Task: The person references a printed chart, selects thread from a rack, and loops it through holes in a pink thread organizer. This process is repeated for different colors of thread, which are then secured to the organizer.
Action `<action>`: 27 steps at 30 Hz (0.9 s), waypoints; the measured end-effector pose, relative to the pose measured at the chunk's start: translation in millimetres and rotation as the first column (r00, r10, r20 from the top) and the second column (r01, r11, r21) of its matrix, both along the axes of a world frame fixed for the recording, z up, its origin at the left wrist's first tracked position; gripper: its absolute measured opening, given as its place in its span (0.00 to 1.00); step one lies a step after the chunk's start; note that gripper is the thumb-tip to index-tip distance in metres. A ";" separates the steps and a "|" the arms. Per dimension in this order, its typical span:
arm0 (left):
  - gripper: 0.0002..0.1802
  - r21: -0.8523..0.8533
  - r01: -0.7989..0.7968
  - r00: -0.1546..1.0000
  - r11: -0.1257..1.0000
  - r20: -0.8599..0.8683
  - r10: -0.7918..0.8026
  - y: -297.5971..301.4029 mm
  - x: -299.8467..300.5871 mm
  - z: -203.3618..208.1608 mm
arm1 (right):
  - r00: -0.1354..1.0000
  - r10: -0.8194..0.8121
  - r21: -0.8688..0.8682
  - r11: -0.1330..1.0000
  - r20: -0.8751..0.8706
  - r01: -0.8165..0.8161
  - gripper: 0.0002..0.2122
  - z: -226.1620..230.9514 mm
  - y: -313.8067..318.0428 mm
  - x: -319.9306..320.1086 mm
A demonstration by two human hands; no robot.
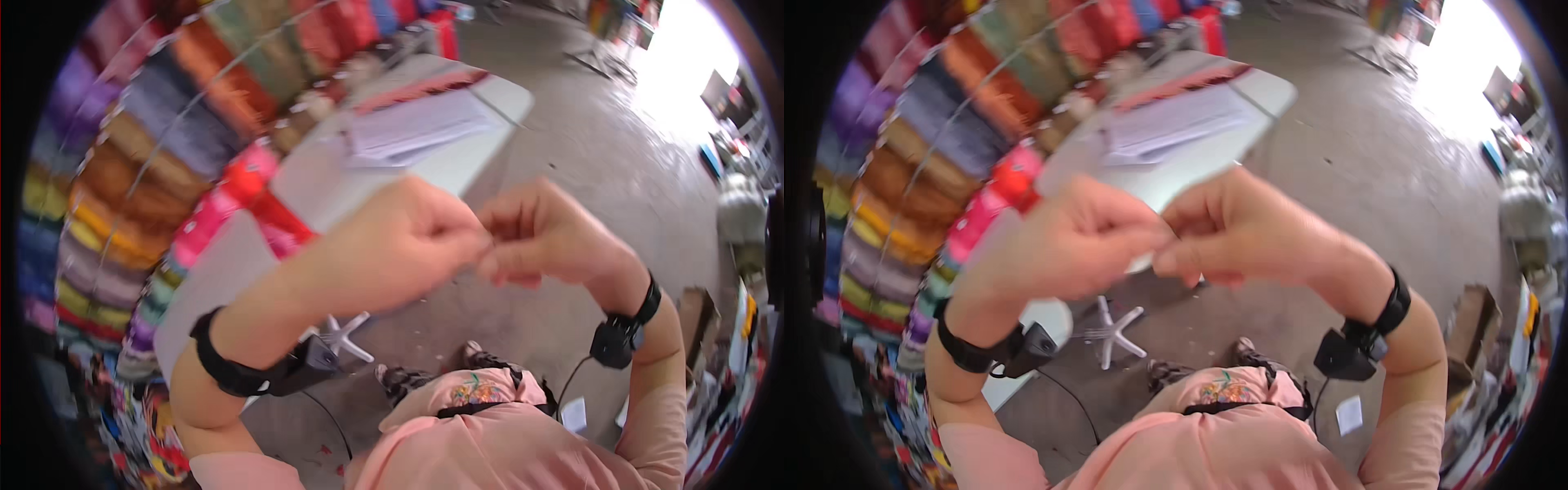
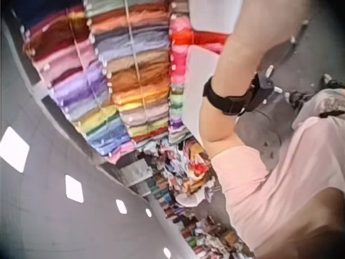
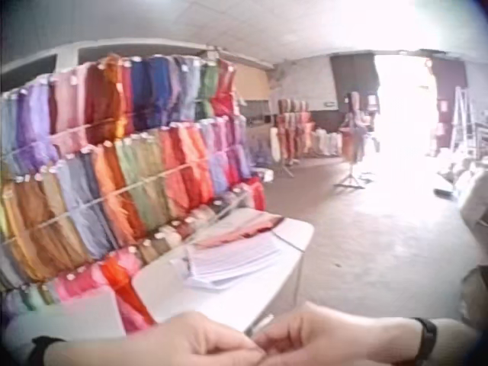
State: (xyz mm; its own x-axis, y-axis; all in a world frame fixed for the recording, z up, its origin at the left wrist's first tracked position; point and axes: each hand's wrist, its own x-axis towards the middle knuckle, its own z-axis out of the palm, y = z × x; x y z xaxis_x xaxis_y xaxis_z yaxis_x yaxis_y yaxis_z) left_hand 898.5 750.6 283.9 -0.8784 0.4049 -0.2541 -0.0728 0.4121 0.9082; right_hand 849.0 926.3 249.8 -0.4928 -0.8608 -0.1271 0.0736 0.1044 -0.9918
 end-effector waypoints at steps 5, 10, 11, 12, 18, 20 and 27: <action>0.09 0.349 -0.015 0.999 0.937 -0.042 0.031 70.6 -83.1 -25.4 | 0.945 -0.322 -0.063 0.946 -0.048 0.319 0.07 11.7 111.7 -61.9; 0.08 0.421 -0.042 0.999 0.906 0.013 0.040 104.0 -137.4 -83.8 | 0.907 -0.418 -0.182 0.896 -0.046 0.404 0.06 13.7 173.2 -117.4; 0.07 0.442 -0.085 0.995 0.893 0.079 0.056 104.4 -147.0 -96.9 | 0.860 -0.497 -0.204 0.859 -0.118 0.469 0.06 14.5 177.7 -131.3; 0.07 0.423 -0.129 0.988 0.897 0.135 0.079 103.8 -154.1 -106.3 | 0.927 -0.370 -0.168 0.919 -0.055 0.357 0.06 25.5 184.9 -144.2; 0.07 0.412 -0.271 0.953 0.870 0.241 0.182 107.0 -218.0 -156.8 | 0.950 -0.312 -0.208 0.928 0.023 0.310 0.09 45.2 177.6 -231.3; 0.07 0.398 -0.366 0.924 0.841 0.261 0.279 109.9 -240.5 -163.8 | 0.952 -0.304 -0.201 0.930 0.044 0.307 0.09 47.7 175.5 -268.8; 0.06 0.326 -0.524 0.851 0.787 0.222 0.475 128.9 -309.1 -182.0 | 0.974 -0.193 -0.287 0.946 -0.122 0.152 0.09 76.4 186.1 -392.2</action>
State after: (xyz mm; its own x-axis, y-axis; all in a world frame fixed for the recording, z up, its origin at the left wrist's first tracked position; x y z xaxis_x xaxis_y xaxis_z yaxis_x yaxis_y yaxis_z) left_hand 589.5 879.4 101.9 -0.9549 0.0012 -0.2968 -0.2962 -0.0681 0.9527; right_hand 456.7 1112.4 326.2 -0.6321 -0.7520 0.1868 -0.0821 -0.1747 -0.9812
